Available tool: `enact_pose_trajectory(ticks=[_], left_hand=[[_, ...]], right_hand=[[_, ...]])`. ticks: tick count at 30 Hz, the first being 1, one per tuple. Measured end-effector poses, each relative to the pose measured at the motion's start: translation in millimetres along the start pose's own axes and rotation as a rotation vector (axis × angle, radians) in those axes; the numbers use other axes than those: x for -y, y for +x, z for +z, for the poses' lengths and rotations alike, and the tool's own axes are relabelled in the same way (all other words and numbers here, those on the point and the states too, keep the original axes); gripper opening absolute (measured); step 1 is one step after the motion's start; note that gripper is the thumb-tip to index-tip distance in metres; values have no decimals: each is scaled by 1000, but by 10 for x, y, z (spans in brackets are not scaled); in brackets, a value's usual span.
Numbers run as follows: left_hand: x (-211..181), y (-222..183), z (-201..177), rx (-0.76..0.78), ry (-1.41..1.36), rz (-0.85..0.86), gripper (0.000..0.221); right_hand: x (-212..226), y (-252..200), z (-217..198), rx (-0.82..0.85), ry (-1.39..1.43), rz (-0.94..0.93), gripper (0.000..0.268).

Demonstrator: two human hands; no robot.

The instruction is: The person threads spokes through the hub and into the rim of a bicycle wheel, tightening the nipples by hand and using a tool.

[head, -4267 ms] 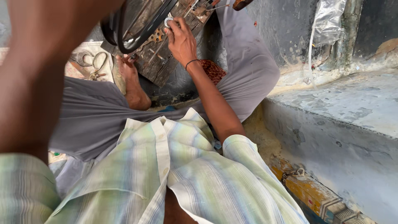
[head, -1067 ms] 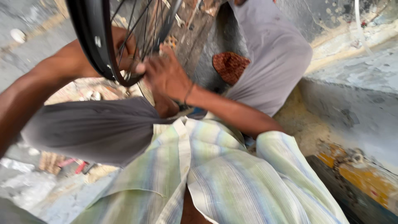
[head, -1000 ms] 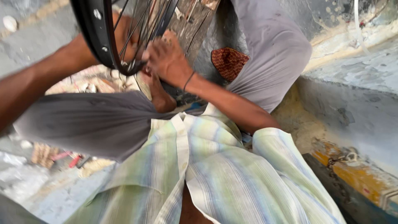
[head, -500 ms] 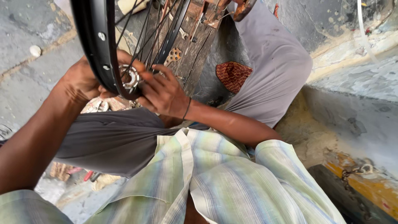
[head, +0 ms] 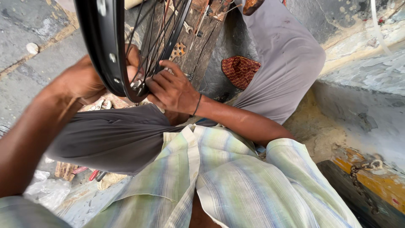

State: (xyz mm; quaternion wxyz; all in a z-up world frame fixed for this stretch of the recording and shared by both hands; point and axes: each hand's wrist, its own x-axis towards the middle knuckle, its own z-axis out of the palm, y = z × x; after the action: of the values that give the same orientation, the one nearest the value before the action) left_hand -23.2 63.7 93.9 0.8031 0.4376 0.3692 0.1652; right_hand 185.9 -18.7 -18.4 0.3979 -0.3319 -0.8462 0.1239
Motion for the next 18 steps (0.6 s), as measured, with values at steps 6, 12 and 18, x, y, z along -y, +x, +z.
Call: enact_pose_trajectory(ticks=[6,12,18], left_hand=[[-240,-2,87,-250,567,-138,31],[254,-35,42,-296,-82,75,27],[448,-170,113,-368,29,319,11]], right_hand=[[-146,-96,88,88,-104,25,32],[-95,-121,99,82,-75,93,35],[-101,-137,125,70,-53,102,39]])
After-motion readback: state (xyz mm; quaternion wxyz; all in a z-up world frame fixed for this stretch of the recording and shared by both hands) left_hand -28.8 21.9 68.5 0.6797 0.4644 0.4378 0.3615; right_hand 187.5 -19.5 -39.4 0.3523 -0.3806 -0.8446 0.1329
